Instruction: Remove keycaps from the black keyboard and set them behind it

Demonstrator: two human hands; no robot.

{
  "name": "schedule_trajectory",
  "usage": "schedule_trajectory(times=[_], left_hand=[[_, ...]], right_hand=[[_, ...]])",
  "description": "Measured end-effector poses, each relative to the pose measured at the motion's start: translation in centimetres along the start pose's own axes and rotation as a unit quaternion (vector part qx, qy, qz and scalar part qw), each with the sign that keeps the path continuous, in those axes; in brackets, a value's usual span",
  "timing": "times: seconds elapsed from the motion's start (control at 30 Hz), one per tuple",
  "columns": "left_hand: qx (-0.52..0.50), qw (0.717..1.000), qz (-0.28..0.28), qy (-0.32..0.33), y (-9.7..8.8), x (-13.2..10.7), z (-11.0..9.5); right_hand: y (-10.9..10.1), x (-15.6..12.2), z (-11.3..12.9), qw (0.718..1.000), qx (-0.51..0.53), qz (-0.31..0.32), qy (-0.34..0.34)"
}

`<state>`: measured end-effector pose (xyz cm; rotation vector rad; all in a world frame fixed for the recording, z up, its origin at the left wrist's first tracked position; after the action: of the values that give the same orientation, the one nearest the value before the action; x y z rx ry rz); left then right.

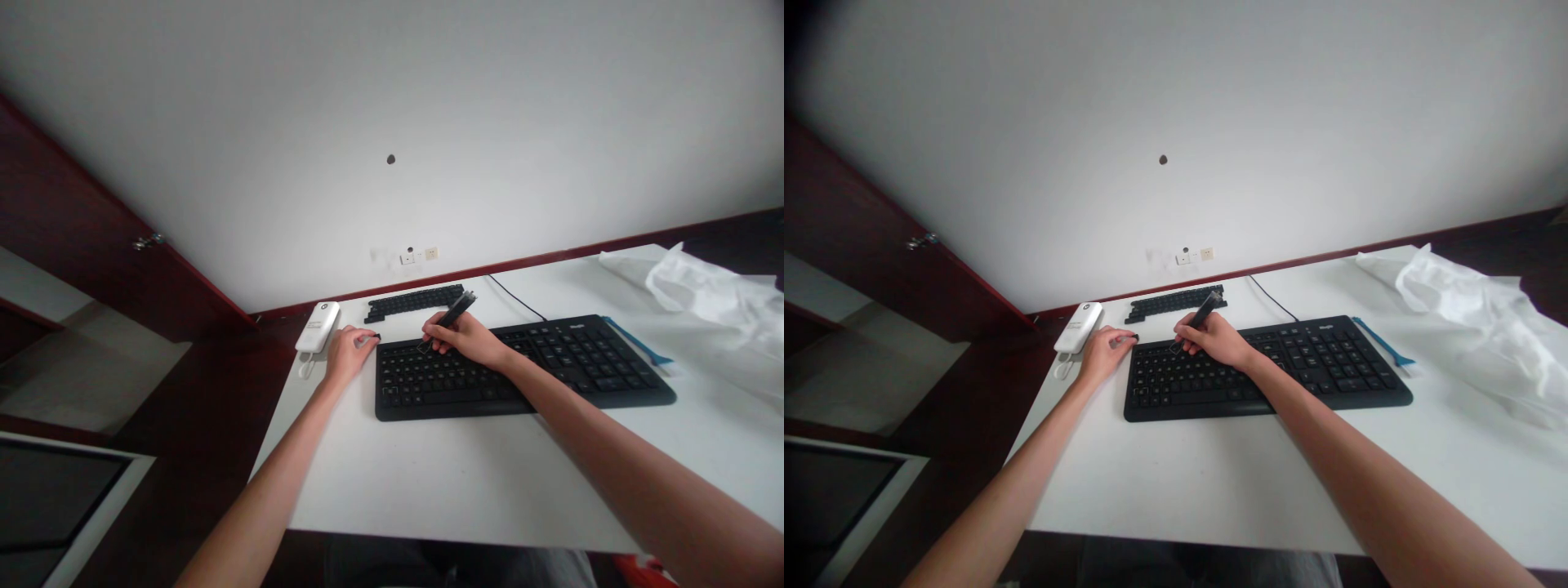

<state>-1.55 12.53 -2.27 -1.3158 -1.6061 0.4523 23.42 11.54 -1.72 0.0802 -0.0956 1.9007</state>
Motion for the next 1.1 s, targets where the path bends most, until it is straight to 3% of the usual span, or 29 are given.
schedule_trajectory(times=[0.3,0.6,0.83,1.1], left_hand=[[0.027,0.997,-0.003,0.069,-0.5,0.0,-1.6],[0.107,0.984,0.035,0.139,0.9,3.2,-4.3],[0.106,0.984,0.039,0.135,2.5,4.7,-5.3],[0.122,0.986,0.020,0.113,2.1,5.0,-5.2]], right_hand=[[0.0,0.0,0.0,1.000,0.004,-0.001,-0.002],[0.1,0.1,-0.1,1.000,0.006,0.002,-0.003],[0.1,0.0,0.0,1.000,0.005,0.005,-0.008],[0.1,0.1,-0.2,1.000,0.005,0.007,-0.012]])
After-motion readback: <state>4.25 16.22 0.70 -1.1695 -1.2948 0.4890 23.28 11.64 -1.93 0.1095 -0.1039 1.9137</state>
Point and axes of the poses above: each hand's wrist, its own x-axis towards the middle knuckle, its own y-axis out of the palm, z = x × y, the point moved 8 cm from there along x, towards the middle knuckle, and after that the axes turned 6 degrees about -z, right-handed, at the moved point
